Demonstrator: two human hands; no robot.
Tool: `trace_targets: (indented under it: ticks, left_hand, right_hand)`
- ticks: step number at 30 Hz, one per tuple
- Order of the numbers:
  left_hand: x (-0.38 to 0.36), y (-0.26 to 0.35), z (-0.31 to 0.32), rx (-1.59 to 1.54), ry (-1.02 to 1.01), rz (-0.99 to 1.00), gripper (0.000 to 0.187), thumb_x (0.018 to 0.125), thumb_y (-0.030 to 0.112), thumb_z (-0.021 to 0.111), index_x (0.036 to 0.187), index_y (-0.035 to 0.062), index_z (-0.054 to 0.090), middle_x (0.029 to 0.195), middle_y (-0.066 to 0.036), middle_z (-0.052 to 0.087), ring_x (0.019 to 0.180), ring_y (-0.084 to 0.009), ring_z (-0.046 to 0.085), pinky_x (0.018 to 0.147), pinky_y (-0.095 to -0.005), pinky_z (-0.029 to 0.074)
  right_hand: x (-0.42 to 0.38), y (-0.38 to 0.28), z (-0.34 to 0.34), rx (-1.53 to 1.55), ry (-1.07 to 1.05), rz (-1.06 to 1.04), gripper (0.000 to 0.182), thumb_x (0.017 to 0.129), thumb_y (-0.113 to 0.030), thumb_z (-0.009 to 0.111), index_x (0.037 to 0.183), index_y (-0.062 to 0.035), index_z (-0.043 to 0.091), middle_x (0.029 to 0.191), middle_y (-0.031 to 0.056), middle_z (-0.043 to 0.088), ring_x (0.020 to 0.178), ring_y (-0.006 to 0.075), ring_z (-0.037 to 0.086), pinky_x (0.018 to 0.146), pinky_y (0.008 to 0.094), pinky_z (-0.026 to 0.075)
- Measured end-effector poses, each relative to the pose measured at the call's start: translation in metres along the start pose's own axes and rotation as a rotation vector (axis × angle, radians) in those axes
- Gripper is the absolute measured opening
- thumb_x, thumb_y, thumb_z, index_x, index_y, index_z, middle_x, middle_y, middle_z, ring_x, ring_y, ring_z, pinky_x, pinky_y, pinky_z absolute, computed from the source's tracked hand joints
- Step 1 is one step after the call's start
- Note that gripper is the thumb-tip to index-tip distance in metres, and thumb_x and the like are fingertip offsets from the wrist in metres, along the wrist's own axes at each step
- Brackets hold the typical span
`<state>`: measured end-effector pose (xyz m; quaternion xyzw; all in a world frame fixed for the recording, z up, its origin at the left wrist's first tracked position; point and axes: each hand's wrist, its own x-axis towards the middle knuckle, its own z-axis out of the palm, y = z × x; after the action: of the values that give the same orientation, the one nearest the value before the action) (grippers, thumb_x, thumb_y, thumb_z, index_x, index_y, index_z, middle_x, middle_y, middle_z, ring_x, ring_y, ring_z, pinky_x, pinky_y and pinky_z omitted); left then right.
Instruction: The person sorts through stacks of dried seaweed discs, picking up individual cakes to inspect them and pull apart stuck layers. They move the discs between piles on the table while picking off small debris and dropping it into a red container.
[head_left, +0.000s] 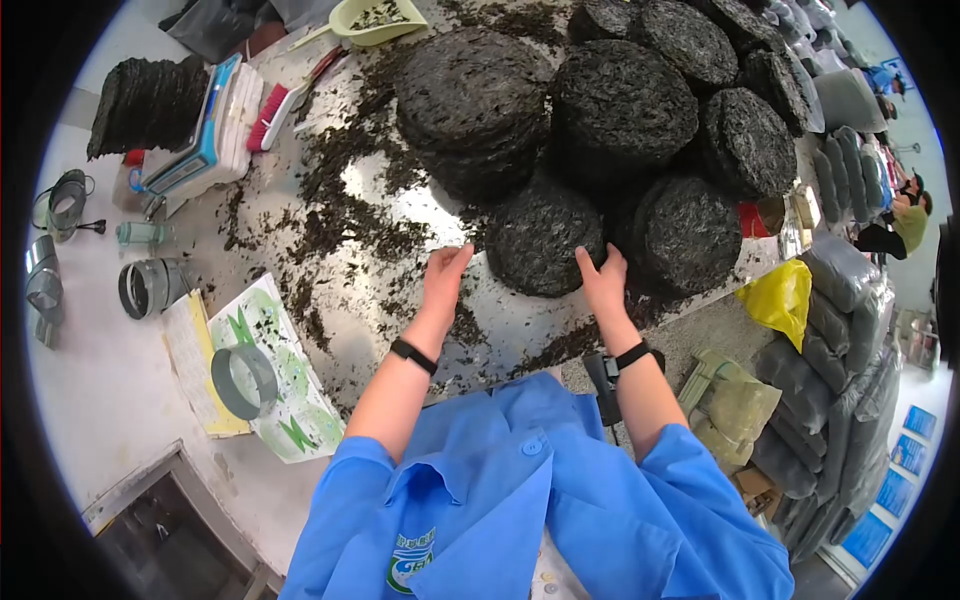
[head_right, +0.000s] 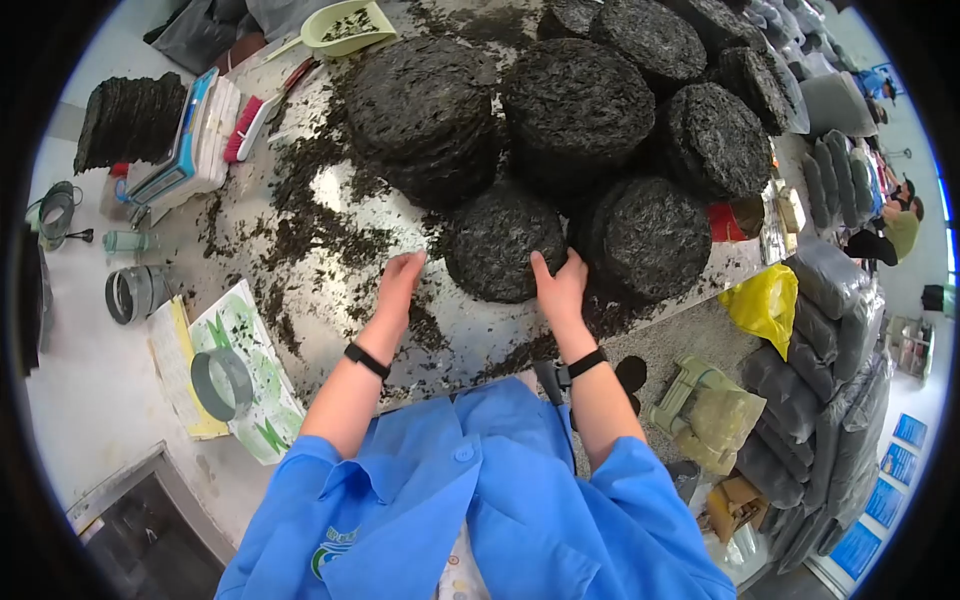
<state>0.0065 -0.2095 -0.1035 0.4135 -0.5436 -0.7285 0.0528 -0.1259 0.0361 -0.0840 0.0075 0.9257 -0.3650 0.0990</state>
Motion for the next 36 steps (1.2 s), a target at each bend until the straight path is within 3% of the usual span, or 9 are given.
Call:
trace_targets:
  ticks: [2, 4, 9, 17, 20, 26, 28, 29, 36]
  left_hand:
    - [0.023, 0.020, 0.033, 0.038, 0.089, -0.194, 0.057, 0.090, 0.042, 0.077, 0.126, 0.0009, 0.058, 0.113, -0.004, 0.063, 0.099, -0.0150, 0.058, 0.086, -0.0303, 0.046]
    - [0.061, -0.008, 0.048, -0.168, -0.226, -0.311, 0.070, 0.087, 0.041, 0.080, 0.135, -0.0017, 0.053, 0.128, -0.012, 0.062, 0.116, -0.0212, 0.058, 0.096, -0.0343, 0.046]
    - [0.044, -0.024, 0.045, -0.003, -0.240, -0.078, 0.087, 0.072, 0.017, 0.091, 0.140, -0.0098, 0.045, 0.129, -0.019, 0.063, 0.119, -0.0290, 0.061, 0.106, -0.0393, 0.047]
    - [-0.039, 0.011, -0.041, 0.585, -0.406, 0.512, 0.102, 0.067, 0.006, 0.090, 0.150, 0.0010, 0.032, 0.139, -0.015, 0.051, 0.132, -0.0260, 0.050, 0.111, -0.0375, 0.042]
    - [-0.038, 0.009, -0.041, 0.595, -0.523, 0.356, 0.105, 0.066, 0.006, 0.091, 0.151, 0.0006, 0.030, 0.139, -0.015, 0.050, 0.133, -0.0238, 0.048, 0.113, -0.0357, 0.039]
    - [0.005, -0.056, -0.064, 0.786, -0.572, 0.569, 0.100, 0.072, 0.012, 0.088, 0.153, 0.0009, 0.030, 0.147, -0.017, 0.047, 0.135, -0.0272, 0.048, 0.116, -0.0361, 0.035]
    - [0.011, -0.056, -0.059, 1.161, -0.570, 0.995, 0.096, 0.073, 0.014, 0.087, 0.152, 0.0007, 0.033, 0.148, -0.018, 0.046, 0.135, -0.0296, 0.048, 0.114, -0.0384, 0.037]
    - [0.007, -0.068, -0.058, 0.571, -0.559, 0.473, 0.091, 0.073, 0.011, 0.088, 0.148, 0.0005, 0.037, 0.145, -0.017, 0.050, 0.129, -0.0305, 0.053, 0.110, -0.0399, 0.042]
    - [-0.083, 0.050, -0.003, 0.151, -0.675, 0.192, 0.110, 0.071, 0.021, 0.093, 0.153, 0.0021, 0.023, 0.144, -0.015, 0.050, 0.134, -0.0284, 0.050, 0.111, -0.0393, 0.041]
  right_hand:
    - [0.011, 0.014, 0.022, 0.076, -0.014, 0.067, 0.088, 0.090, -0.048, 0.072, 0.144, 0.0137, 0.039, 0.145, 0.0340, 0.044, 0.137, 0.0413, 0.043, 0.114, 0.0448, 0.035]
    - [0.021, 0.026, 0.040, 0.636, -0.070, 0.380, 0.090, 0.093, -0.048, 0.068, 0.151, 0.0102, 0.031, 0.152, 0.0280, 0.041, 0.140, 0.0373, 0.041, 0.114, 0.0431, 0.034]
    - [0.005, 0.013, 0.016, 1.114, -0.483, 0.404, 0.083, 0.093, -0.032, 0.072, 0.156, -0.0012, 0.027, 0.152, 0.0160, 0.044, 0.140, 0.0275, 0.043, 0.116, 0.0380, 0.034]
    - [-0.045, -0.009, -0.043, 0.441, -0.488, -0.539, 0.118, 0.057, -0.015, 0.094, 0.155, -0.0051, 0.028, 0.150, 0.0201, 0.038, 0.143, 0.0339, 0.037, 0.119, 0.0432, 0.032]
    - [-0.055, 0.005, -0.017, 0.256, -0.462, -0.637, 0.118, 0.056, -0.016, 0.094, 0.153, -0.0052, 0.029, 0.150, 0.0217, 0.037, 0.141, 0.0394, 0.037, 0.119, 0.0446, 0.032]
    - [-0.064, 0.004, 0.008, 0.292, -0.419, -0.628, 0.113, 0.058, -0.013, 0.090, 0.151, -0.0038, 0.027, 0.147, 0.0200, 0.040, 0.138, 0.0381, 0.040, 0.117, 0.0430, 0.033]
    - [-0.067, 0.023, 0.021, 0.324, -0.445, -0.523, 0.112, 0.058, -0.014, 0.090, 0.150, -0.0030, 0.027, 0.145, 0.0202, 0.041, 0.135, 0.0374, 0.043, 0.115, 0.0414, 0.035]
    - [-0.072, 0.023, 0.021, 0.254, -0.368, -0.529, 0.107, 0.061, -0.016, 0.090, 0.148, -0.0020, 0.030, 0.141, 0.0204, 0.045, 0.131, 0.0365, 0.048, 0.113, 0.0405, 0.038]
    - [-0.091, -0.038, -0.099, 0.585, -0.274, -0.170, 0.092, 0.064, -0.017, 0.095, 0.138, -0.0025, 0.043, 0.127, 0.0123, 0.058, 0.118, 0.0226, 0.058, 0.102, 0.0368, 0.047]
